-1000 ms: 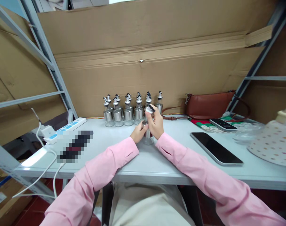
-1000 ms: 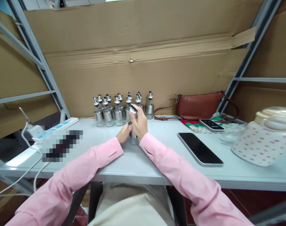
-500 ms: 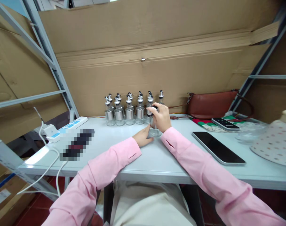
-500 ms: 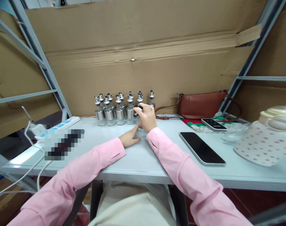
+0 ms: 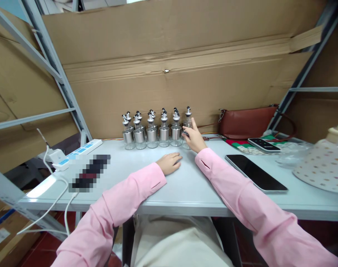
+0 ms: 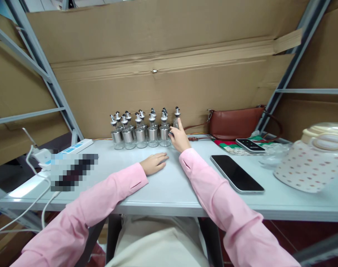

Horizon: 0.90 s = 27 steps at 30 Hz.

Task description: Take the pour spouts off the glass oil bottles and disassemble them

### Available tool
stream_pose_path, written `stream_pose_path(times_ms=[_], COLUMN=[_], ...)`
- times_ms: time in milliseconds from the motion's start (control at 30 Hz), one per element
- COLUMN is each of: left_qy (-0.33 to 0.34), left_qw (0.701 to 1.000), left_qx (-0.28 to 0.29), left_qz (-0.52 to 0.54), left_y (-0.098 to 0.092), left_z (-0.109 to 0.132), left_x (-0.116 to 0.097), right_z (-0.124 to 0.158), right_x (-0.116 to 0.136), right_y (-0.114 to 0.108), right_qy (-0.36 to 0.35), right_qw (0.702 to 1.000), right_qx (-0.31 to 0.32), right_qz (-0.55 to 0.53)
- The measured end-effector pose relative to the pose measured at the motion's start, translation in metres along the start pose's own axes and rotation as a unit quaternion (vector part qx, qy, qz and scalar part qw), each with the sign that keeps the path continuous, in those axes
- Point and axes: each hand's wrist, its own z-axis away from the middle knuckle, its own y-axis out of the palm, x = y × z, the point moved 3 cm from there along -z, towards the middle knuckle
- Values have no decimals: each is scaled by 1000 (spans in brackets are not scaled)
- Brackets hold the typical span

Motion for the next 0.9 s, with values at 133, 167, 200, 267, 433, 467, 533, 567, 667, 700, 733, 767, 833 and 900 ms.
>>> stream_pose_path(times_ms=[133, 167, 200, 267, 433, 467, 533, 567, 667, 700, 733, 767, 833, 900], left_qy=[0, 2, 3, 5, -4, -11, -31, -43, -66, -68, -69, -68, -66, -75], left_qw=[1000, 1000, 1000, 1000, 997, 995, 985, 978, 965, 964, 963, 964, 966, 969], left_qx=[4, 1, -1, -2, -9, -23, -57, -72, -96, -100, -102, -104, -108, -115], left_qz=[-3, 0, 5, 17, 75, 101, 161, 190, 236, 238, 238, 236, 225, 206], left_y=[-1, -1, -1, -2, -3, -3, -3, -2, 0, 1, 1, 0, -1, -4], left_z=[0, -1, -1, -1, -1, -2, -4, -5, -8, -9, -9, -9, -8, -6], left_x=[1, 1, 2, 3, 6, 7, 12, 15, 21, 22, 22, 22, 21, 19], right_z=[1, 2, 2, 4, 9, 10, 11, 11, 11, 11, 10, 10, 11, 12], right_x=[-4, -6, -8, -15, -29, -29, -30, -30, -28, -28, -27, -26, -23, -17], right_y=[2, 3, 4, 8, 15, 16, 17, 17, 16, 15, 15, 14, 15, 16], right_qy=[5, 9, 14, 28, 54, 58, 66, 71, 80, 82, 86, 89, 96, 99], right_qw=[999, 999, 998, 996, 991, 990, 987, 985, 982, 981, 979, 977, 972, 970], right_qx=[38, 48, 60, 87, 125, 131, 148, 156, 170, 174, 180, 189, 209, 210], right_qz=[-2, -3, -5, -10, -6, -1, 10, 15, 29, 34, 40, 46, 58, 74])
